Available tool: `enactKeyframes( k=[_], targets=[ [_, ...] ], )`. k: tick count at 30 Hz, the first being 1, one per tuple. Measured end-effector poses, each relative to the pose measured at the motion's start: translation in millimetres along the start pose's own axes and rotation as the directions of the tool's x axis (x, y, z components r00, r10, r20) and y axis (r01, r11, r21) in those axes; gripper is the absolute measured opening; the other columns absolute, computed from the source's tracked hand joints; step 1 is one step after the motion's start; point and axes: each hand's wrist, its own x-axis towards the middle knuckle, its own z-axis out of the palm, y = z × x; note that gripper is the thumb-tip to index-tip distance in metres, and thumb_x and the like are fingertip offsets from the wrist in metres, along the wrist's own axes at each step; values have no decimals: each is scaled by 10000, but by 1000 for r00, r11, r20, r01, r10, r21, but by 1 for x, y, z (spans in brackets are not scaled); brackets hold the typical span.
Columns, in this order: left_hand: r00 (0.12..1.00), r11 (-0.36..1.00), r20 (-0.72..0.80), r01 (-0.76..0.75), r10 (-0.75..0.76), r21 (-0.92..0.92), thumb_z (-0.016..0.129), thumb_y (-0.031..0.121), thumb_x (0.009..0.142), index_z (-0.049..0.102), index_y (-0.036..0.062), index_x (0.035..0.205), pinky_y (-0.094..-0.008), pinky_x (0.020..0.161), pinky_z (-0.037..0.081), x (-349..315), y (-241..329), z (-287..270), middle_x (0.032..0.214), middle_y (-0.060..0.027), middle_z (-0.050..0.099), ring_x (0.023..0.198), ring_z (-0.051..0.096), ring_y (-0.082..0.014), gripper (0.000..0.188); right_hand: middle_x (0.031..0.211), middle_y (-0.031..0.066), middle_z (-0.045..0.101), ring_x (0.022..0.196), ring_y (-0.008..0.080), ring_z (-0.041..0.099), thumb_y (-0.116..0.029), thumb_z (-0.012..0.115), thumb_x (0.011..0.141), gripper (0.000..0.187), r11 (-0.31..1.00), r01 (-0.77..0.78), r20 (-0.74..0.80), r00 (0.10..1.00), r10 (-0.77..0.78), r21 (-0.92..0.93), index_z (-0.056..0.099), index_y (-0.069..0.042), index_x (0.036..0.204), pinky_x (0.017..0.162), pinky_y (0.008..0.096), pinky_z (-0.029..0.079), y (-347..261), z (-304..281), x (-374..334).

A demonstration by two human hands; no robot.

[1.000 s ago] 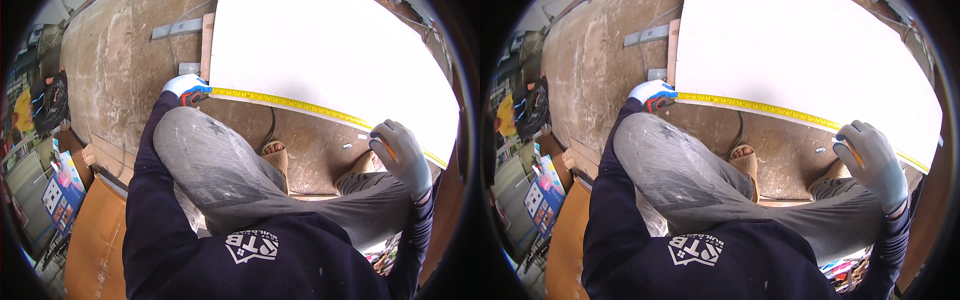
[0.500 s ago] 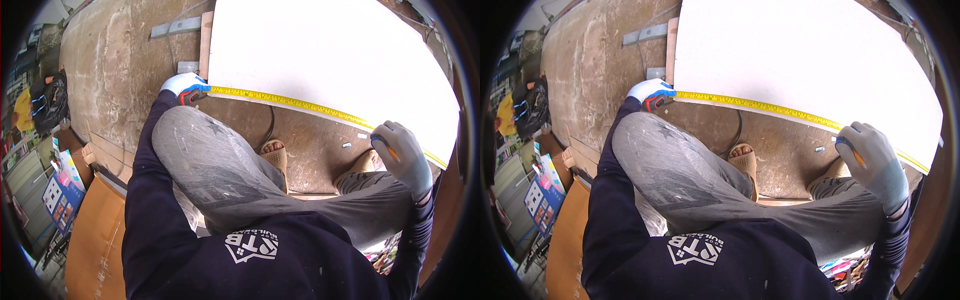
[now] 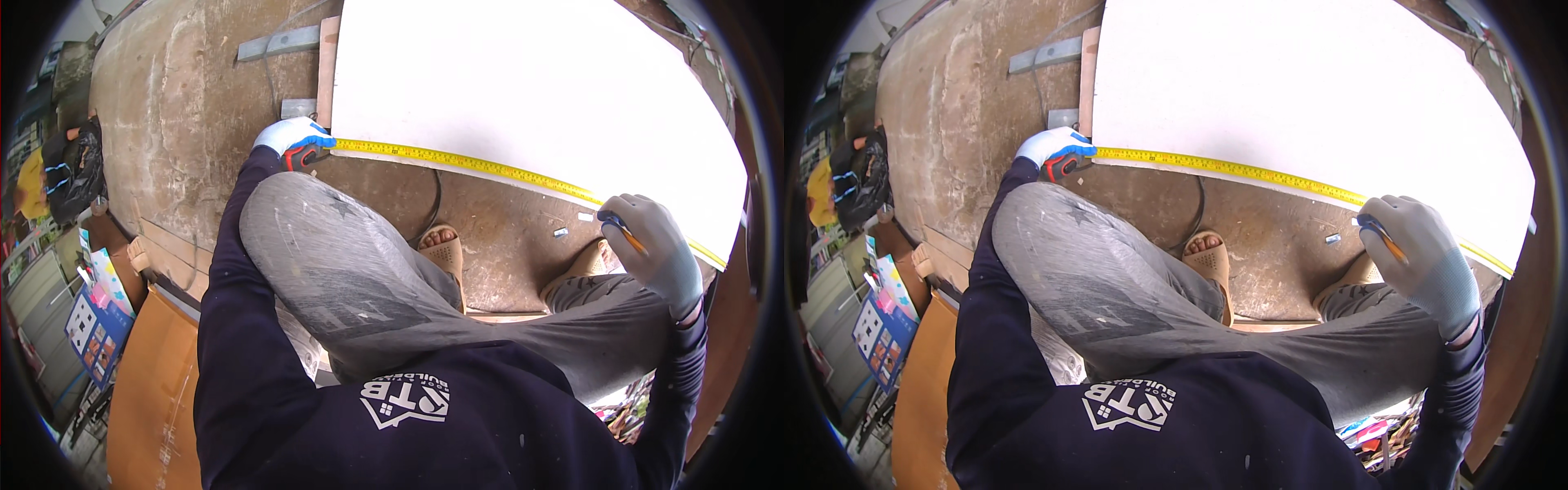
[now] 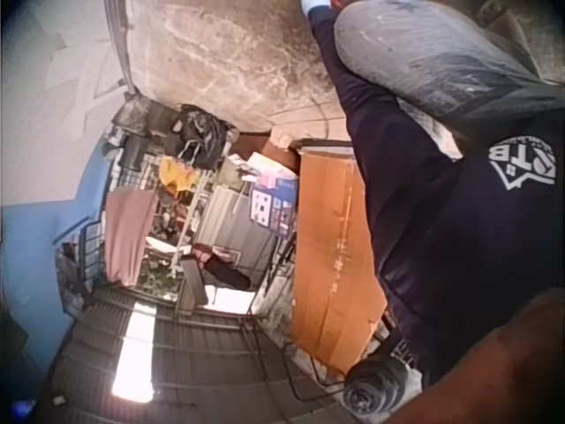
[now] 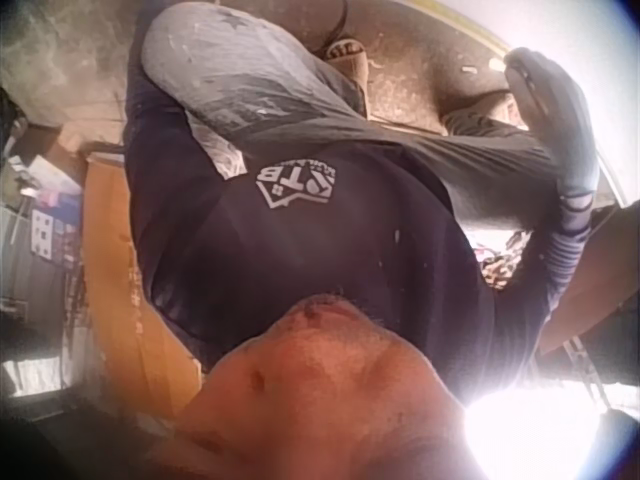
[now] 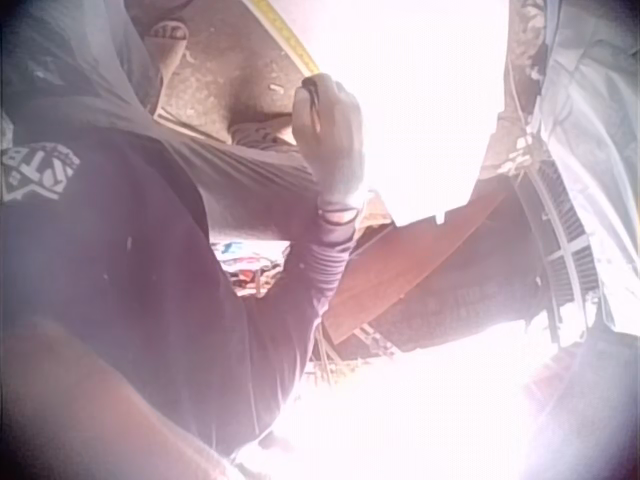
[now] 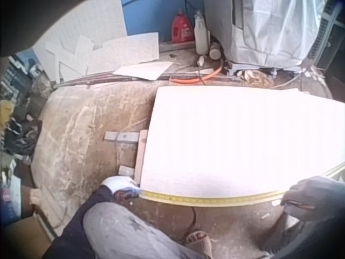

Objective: The person puts on gloves, positions a board onto wooden supports, and measures and marks it using a triangle ruler, a tape measure, and a pencil.

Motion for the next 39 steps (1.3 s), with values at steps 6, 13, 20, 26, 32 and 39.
enactKeyframes(
  k=[6, 13, 20, 26, 32, 39],
  targets=[
    [999, 999, -26, -20, 19, -35, 793, 466, 862, 787, 42, 1158, -310, 825, 518, 0, -3, 3, 1010, -97, 799, 861, 695, -175, 517, 883, 198, 663, 868, 383, 651, -99, 622, 935, 128, 999, -35, 63, 997, 34, 15, 674, 10, 975, 812, 467, 506, 0, 1, 3],
    [995, 996, -80, -70, 65, -62, 796, 389, 883, 788, 15, 1139, -310, 812, 548, -3, -4, 8, 1000, -88, 795, 846, 699, -164, 454, 864, 195, 658, 842, 383, 642, -106, 622, 936, 136, 999, -35, 46, 998, 35, -15, 681, 15, 958, 799, 466, 505, 5, 6, 4],
    [992, 996, -106, -74, 69, -48, 781, 374, 892, 782, 9, 1104, -314, 811, 550, -8, -3, 9, 985, -91, 791, 840, 701, -169, 423, 863, 192, 660, 846, 379, 645, -108, 621, 939, 136, 999, -39, 72, 997, 39, -2, 683, 11, 956, 800, 462, 506, 5, 6, 6],
    [997, 998, -45, -56, 55, -22, 757, 396, 899, 786, 19, 1088, -320, 791, 534, -14, 5, 11, 918, -88, 776, 804, 684, -174, 422, 875, 182, 667, 857, 375, 650, -120, 632, 944, 142, 1000, -22, 63, 998, 21, 13, 686, 8, 972, 812, 456, 512, 0, 5, 10],
    [994, 994, -25, -110, 110, 10, 775, 368, 894, 790, 35, 1072, -304, 779, 512, -10, 1, 11, 920, -52, 776, 806, 660, -149, 378, 936, 178, 699, 875, 340, 690, -113, 663, 952, 167, 965, 83, 136, 983, -120, 250, 688, 11, 1061, 824, 396, 537, -11, 9, 35],
    [976, 981, -118, -190, 183, -50, 777, 363, 886, 786, 28, 984, -323, 701, 503, -10, -8, 19, 817, -47, 747, 728, 636, -150, 349, 966, 131, 731, 893, 211, 715, -138, 662, 993, 167, 876, 207, 212, 922, -323, 436, 683, -17, 1107, 805, 335, 556, -8, 57, 116]
  ],
)
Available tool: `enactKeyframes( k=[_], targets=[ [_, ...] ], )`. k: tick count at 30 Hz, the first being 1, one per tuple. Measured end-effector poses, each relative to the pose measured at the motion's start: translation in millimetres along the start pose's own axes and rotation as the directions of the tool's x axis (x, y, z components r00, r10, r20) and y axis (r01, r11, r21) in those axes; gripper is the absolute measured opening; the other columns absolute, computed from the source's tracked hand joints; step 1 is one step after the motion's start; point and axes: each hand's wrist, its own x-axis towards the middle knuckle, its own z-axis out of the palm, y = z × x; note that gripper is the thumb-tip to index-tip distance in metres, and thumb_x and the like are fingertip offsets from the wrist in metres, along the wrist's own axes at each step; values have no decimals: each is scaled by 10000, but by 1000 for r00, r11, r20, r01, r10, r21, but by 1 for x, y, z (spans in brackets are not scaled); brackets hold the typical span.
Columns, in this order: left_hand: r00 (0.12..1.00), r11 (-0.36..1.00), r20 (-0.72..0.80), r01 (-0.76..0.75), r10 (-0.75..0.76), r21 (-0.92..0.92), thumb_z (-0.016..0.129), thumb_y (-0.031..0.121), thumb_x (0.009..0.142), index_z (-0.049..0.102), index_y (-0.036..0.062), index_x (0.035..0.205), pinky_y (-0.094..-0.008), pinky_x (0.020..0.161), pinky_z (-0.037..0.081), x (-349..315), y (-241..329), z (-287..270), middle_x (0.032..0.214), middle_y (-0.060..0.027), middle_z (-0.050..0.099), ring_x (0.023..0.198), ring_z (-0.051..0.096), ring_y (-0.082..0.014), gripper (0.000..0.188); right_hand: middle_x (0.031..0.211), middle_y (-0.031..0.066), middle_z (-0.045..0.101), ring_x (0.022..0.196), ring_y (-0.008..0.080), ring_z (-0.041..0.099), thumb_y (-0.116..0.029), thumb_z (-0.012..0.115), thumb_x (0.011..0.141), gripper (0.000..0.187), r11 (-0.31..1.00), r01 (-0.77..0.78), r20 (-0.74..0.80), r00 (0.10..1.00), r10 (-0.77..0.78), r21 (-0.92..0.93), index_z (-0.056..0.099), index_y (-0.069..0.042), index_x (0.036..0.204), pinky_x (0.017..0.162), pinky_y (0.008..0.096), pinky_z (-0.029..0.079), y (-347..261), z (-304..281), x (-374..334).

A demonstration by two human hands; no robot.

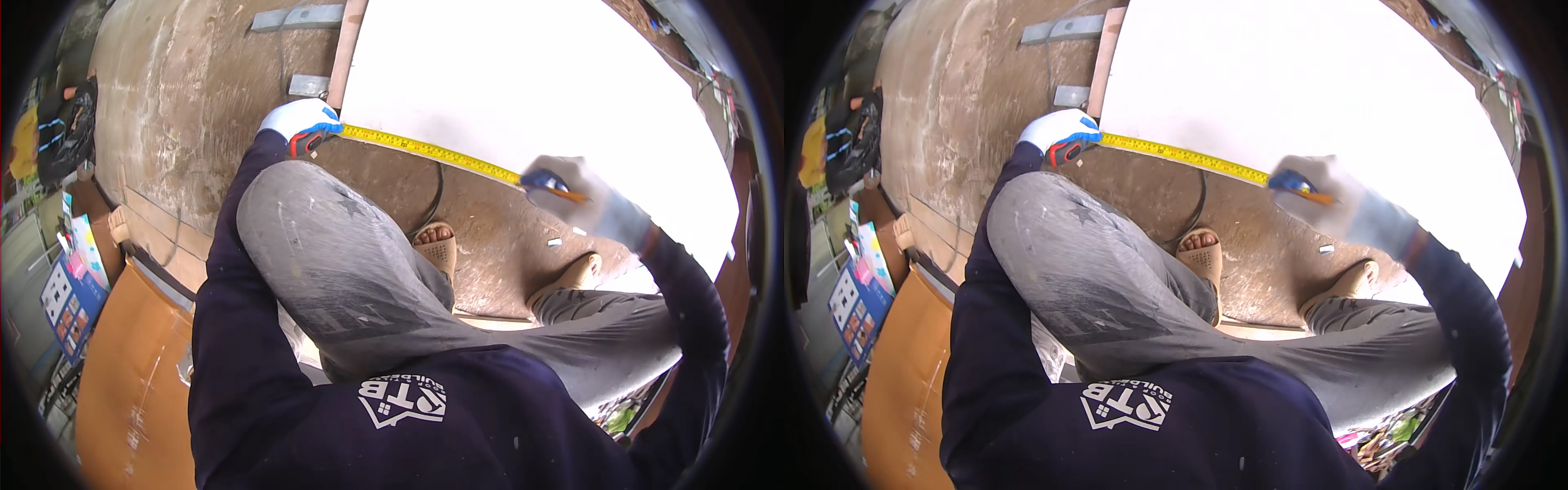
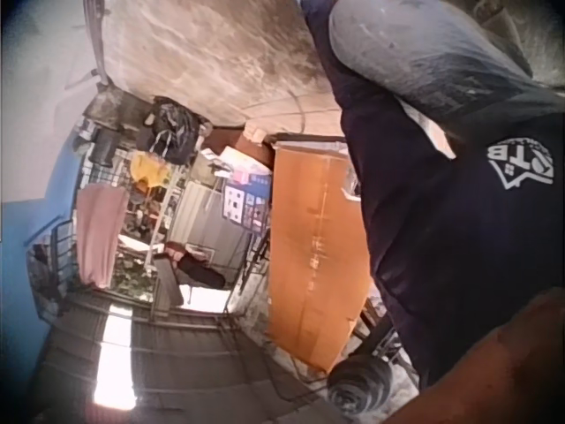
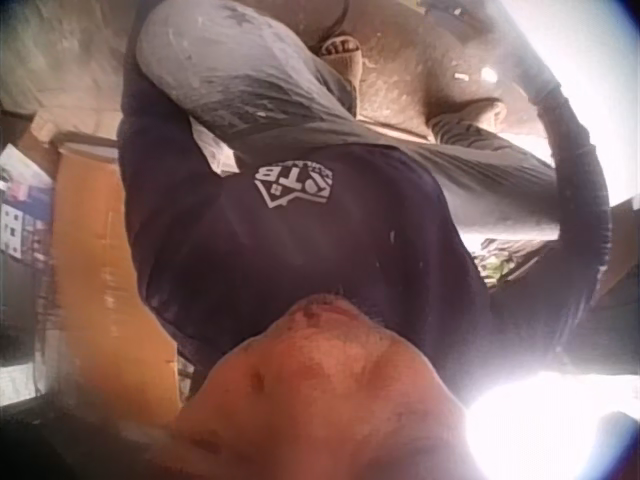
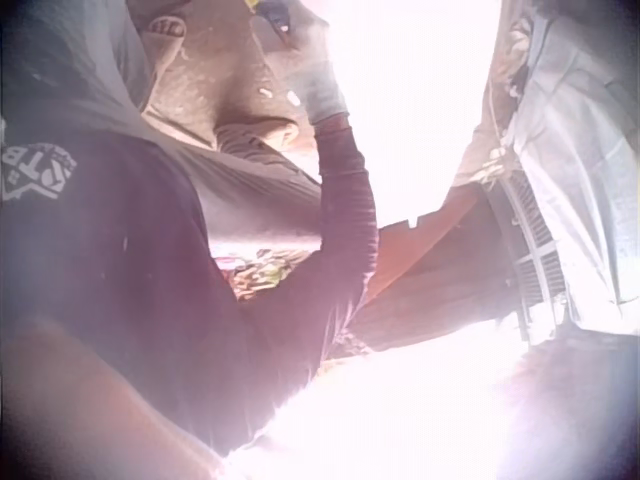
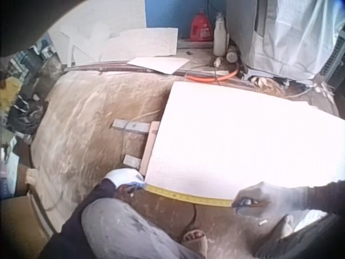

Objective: The person puts on gloves, positions a board onto wooden supports, and measures and marks it using a triangle ruler, a tape measure, and a pencil.

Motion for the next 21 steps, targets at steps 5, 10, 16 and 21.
enactKeyframes(
  k=[5, 10, 16, 21],
  targets=[
    [993, 998, -109, 36, -41, -51, 814, 391, 877, 775, 33, 1069, -339, 861, 538, -7, 1, 2, 1020, -107, 762, 883, 695, -215, 407, 1017, 54, 729, 975, 119, 662, -189, 684, 1003, 180, 968, -32, -103, 993, 60, 249, 684, -61, 1130, 879, 292, 533, 33, 62, 95],
    [988, 991, -128, 71, -85, -109, 789, 410, 877, 771, 54, 1000, -352, 686, 531, -13, 5, 5, 834, -52, 746, 727, 680, -187, 378, 996, 28, 673, 994, 103, 605, -175, 679, 1002, 182, 893, 44, -205, 977, 54, 447, 677, -42, 1127, 934, 282, 493, 44, 127, 154],
    [990, 988, -21, 140, -141, -73, 761, 434, 881, 775, 51, 973, -372, 653, 521, -4, 5, 0, 769, -75, 728, 637, 659, -201, 394, 1046, 72, 687, 1011, 140, 609, -324, 623, 1052, 306, 841, 41, -312, 937, 155, 540, 666, -37, 1150, 945, 314, 497, 63, 156, 179],
    [990, 989, 5, 141, -141, -52, 765, 433, 871, 784, 55, 983, -387, 670, 526, 2, 2, 0, 790, -93, 739, 666, 674, -215, 395, 1145, 177, 677, 1102, 254, 641, -515, 532, 1086, 550, 882, -74, -429, 853, 298, 466, 578, -41, 1362, 988, 377, 501, 78, 159, 181]
  ],
)
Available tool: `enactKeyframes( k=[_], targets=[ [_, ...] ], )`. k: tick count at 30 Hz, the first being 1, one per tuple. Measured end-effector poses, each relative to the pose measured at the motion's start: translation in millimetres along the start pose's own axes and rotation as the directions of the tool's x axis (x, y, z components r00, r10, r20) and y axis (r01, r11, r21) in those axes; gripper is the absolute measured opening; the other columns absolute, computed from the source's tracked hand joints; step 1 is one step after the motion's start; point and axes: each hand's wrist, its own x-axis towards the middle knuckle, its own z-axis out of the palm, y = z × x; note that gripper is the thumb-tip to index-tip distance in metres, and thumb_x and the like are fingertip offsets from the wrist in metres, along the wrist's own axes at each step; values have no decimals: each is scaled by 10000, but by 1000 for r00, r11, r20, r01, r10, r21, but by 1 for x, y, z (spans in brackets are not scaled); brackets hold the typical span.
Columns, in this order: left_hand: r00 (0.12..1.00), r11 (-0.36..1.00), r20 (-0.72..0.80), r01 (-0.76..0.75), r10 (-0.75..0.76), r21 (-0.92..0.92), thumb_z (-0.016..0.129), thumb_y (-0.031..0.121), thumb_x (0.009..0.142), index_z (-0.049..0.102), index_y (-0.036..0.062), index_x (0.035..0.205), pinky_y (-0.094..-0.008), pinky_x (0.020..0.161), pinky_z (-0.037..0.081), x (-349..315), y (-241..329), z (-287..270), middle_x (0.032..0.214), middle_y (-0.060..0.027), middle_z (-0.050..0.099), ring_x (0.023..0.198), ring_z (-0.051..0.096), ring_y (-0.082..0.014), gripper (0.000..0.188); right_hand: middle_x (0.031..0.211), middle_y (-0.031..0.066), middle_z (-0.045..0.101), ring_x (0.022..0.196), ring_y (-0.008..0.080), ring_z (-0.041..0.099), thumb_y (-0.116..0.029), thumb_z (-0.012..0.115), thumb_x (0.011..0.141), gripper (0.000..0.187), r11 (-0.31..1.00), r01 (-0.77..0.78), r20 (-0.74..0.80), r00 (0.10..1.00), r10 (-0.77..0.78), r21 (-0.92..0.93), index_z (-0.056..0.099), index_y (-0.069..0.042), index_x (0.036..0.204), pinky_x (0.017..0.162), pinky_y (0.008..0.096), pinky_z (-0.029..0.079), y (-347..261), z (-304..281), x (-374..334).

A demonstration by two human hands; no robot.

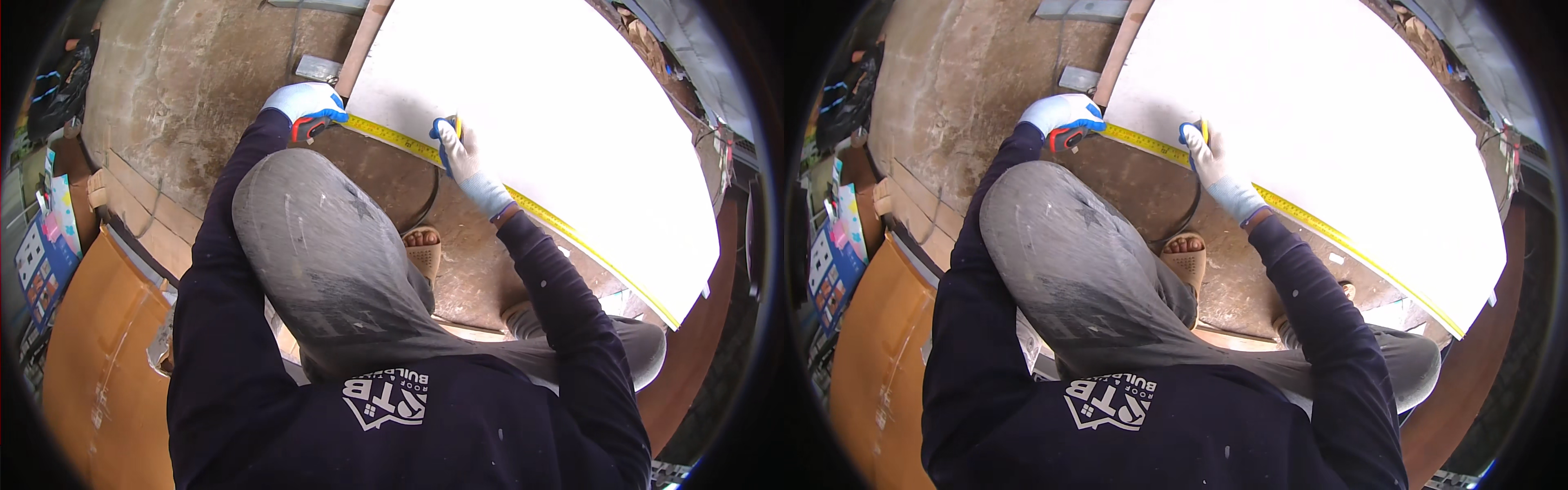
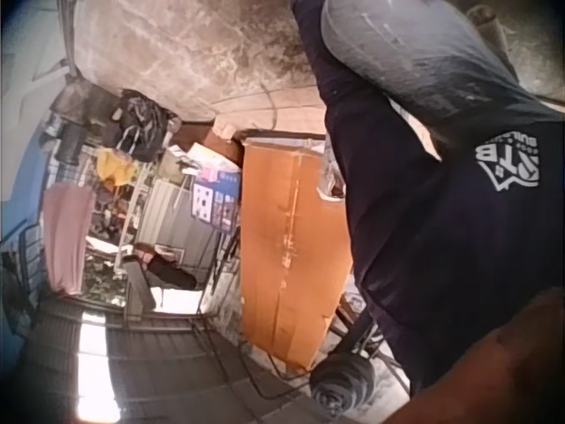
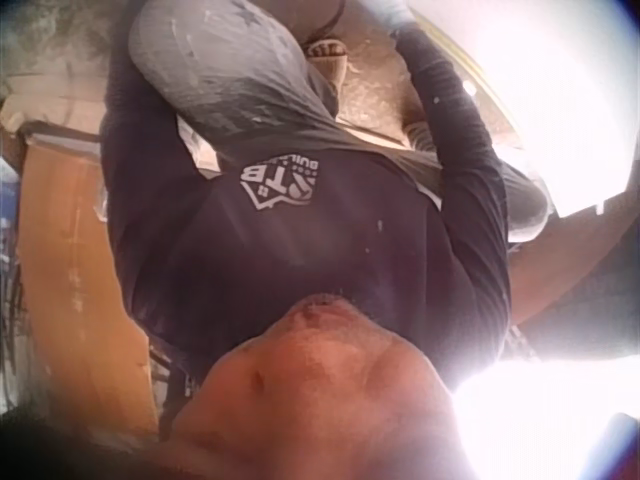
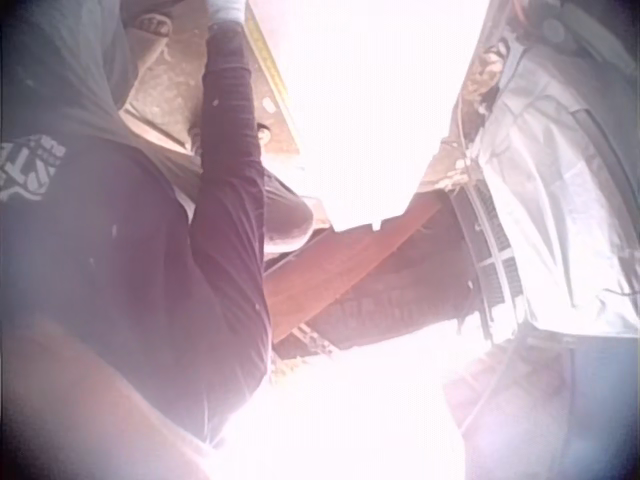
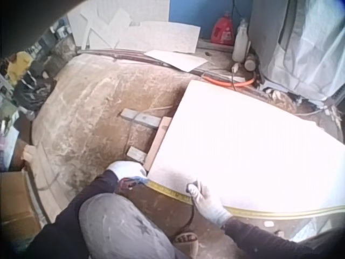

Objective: The person puts on gloves, positions a board onto wooden supports, and measures and marks it using a triangle ruler, a tape measure, and a pencil.

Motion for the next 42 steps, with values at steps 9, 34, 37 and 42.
enactKeyframes(
  k=[9, 34, 37, 42],
  targets=[
    [997, 979, 69, 17, -32, 203, 750, 439, 855, 787, 81, 1011, -425, 728, 513, 11, 3, -4, 828, -124, 745, 708, 680, -265, 392, 958, 91, 629, 896, 182, 623, -382, 478, 1123, 498, 994, 82, -23, 996, -84, -74, 475, -69, 1509, 884, 349, 521, -19, -19, 13],
    [991, 947, 128, -80, 42, 310, 710, 447, 899, 796, 76, 976, -400, 715, 543, 1, 19, -11, 878, -100, 771, 733, 701, -249, 389, 992, 72, 769, 947, 118, 703, -200, 667, 993, 209, 994, 105, 185, 978, -100, -16, 722, -4, 1037, 868, 286, 545, -40, -1, 4],
    [990, 949, 122, -109, 76, 296, 705, 447, 901, 798, 81, 965, -400, 710, 537, 1, 18, -11, 872, -99, 769, 727, 695, -250, 383, 952, 73, 772, 906, 116, 703, -214, 675, 978, 226, 993, 101, 141, 986, -93, -53, 726, -3, 1045, 852, 287, 549, -41, 2, 3],
    [985, 932, 113, -158, 127, 327, 711, 437, 899, 799, 79, 964, -396, 706, 537, 1, 17, -10, 871, -95, 769, 721, 692, -236, 374, 938, 90, 772, 876, 134, 718, -228, 677, 961, 239, 975, 126, 101, 989, -109, -182, 731, -6, 1030, 832, 293, 558, -42, 4, 1]
  ],
)
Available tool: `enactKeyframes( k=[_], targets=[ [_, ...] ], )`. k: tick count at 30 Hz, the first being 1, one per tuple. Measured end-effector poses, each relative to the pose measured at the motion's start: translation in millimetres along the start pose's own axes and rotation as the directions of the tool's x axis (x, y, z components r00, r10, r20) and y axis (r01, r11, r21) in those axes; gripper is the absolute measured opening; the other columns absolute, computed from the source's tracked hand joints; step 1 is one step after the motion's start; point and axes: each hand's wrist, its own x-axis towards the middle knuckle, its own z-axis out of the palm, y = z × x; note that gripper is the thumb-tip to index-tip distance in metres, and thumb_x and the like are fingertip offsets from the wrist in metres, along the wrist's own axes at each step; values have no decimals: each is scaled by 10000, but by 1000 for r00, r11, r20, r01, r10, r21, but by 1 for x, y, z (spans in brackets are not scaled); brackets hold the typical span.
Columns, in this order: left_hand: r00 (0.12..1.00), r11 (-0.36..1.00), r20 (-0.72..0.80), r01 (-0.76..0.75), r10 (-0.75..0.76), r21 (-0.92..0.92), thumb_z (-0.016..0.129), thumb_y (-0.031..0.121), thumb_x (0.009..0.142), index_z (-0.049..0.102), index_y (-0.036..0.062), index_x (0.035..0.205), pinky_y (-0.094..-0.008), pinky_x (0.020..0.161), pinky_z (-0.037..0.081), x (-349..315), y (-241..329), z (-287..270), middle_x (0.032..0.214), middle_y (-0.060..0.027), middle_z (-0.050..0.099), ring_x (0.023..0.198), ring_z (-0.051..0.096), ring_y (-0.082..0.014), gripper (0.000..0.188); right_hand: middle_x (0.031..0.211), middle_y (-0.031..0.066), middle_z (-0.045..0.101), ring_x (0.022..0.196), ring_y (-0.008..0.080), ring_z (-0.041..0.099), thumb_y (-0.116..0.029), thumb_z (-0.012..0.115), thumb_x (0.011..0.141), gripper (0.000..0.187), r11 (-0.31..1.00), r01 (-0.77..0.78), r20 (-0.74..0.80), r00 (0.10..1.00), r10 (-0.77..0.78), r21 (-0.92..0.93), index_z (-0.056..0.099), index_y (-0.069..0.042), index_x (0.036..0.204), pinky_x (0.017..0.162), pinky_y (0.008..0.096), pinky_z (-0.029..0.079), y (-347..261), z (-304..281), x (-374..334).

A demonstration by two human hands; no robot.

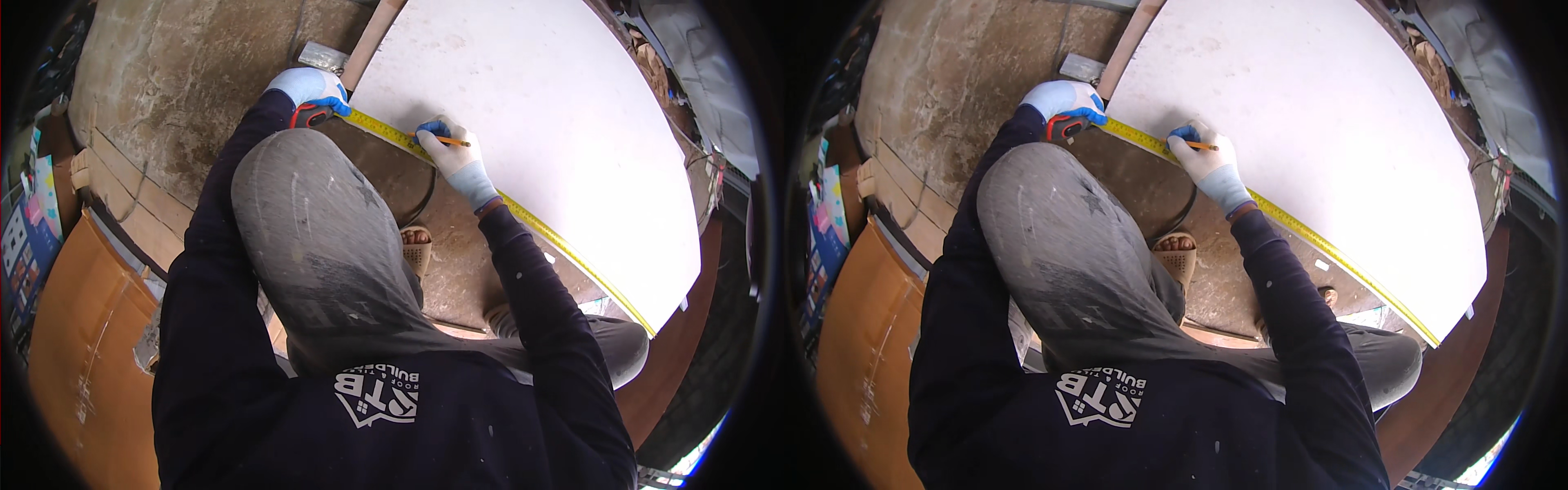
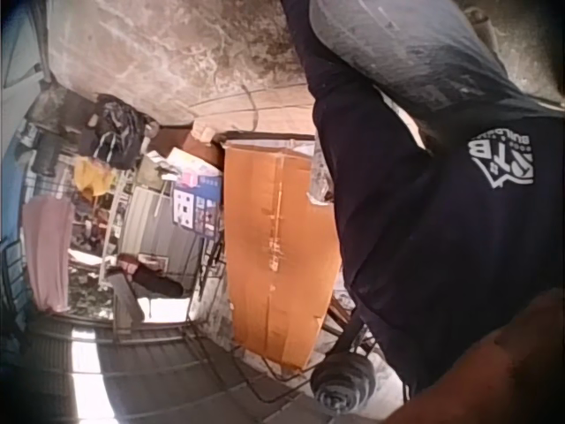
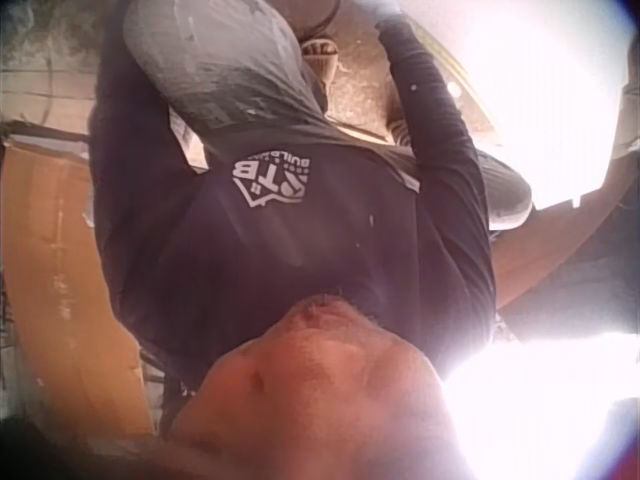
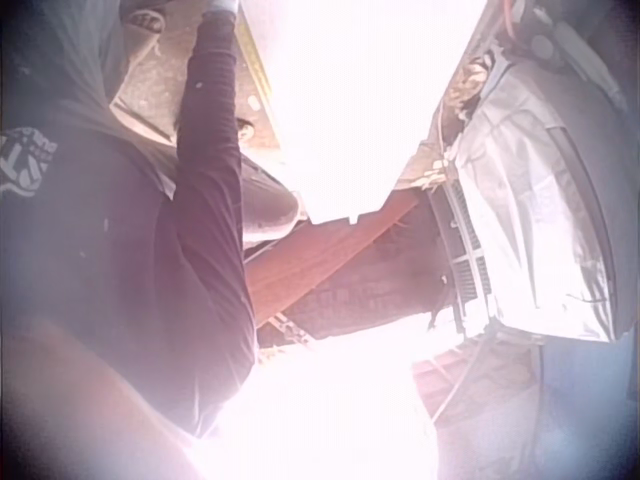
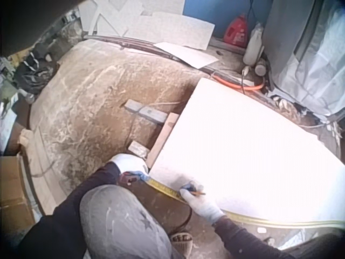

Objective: The person puts on gloves, positions a board onto wooden supports, and measures and marks it using a triangle ruler, a tape measure, and a pencil.

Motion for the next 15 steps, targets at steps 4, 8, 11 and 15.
enactKeyframes(
  k=[4, 8, 11, 15],
  targets=[
    [996, 991, 28, 86, -84, -100, 724, 417, 896, 796, 74, 976, -390, 680, 546, -3, 4, -2, 873, -90, 766, 713, 692, -224, 359, 937, 98, 771, 872, 149, 726, -232, 671, 954, 239, 1000, 12, -8, 1000, -12, -19, 733, -11, 1022, 825, 300, 563, -1, 0, 0],
    [992, 986, 38, 127, -124, -104, 733, 412, 892, 793, 74, 979, -387, 645, 549, -9, 11, -5, 865, -86, 759, 685, 687, -219, 355, 920, 125, 776, 856, 212, 751, -266, 695, 931, 243, 1000, 10, -41, 999, -11, -20, 744, -40, 1003, 811, 333, 577, -1, 2, 1],
    [988, 982, 39, 152, -149, -116, 735, 415, 889, 792, 71, 978, -386, 635, 547, -11, 14, -6, 862, -87, 757, 671, 684, -219, 359, 914, 136, 778, 849, 244, 764, -283, 708, 920, 245, 1000, 8, -52, 999, -9, -24, 748, -53, 995, 807, 349, 583, 0, 4, 1],
    [989, 985, 33, 147, -144, -90, 736, 423, 889, 792, 70, 987, -387, 638, 547, -10, 14, -6, 867, -88, 757, 674, 685, -223, 370, 910, 131, 777, 843, 253, 762, -296, 706, 920, 247, 999, 8, -63, 998, -10, -32, 745, -63, 991, 804, 352, 582, 2, 4, 1]
  ],
)
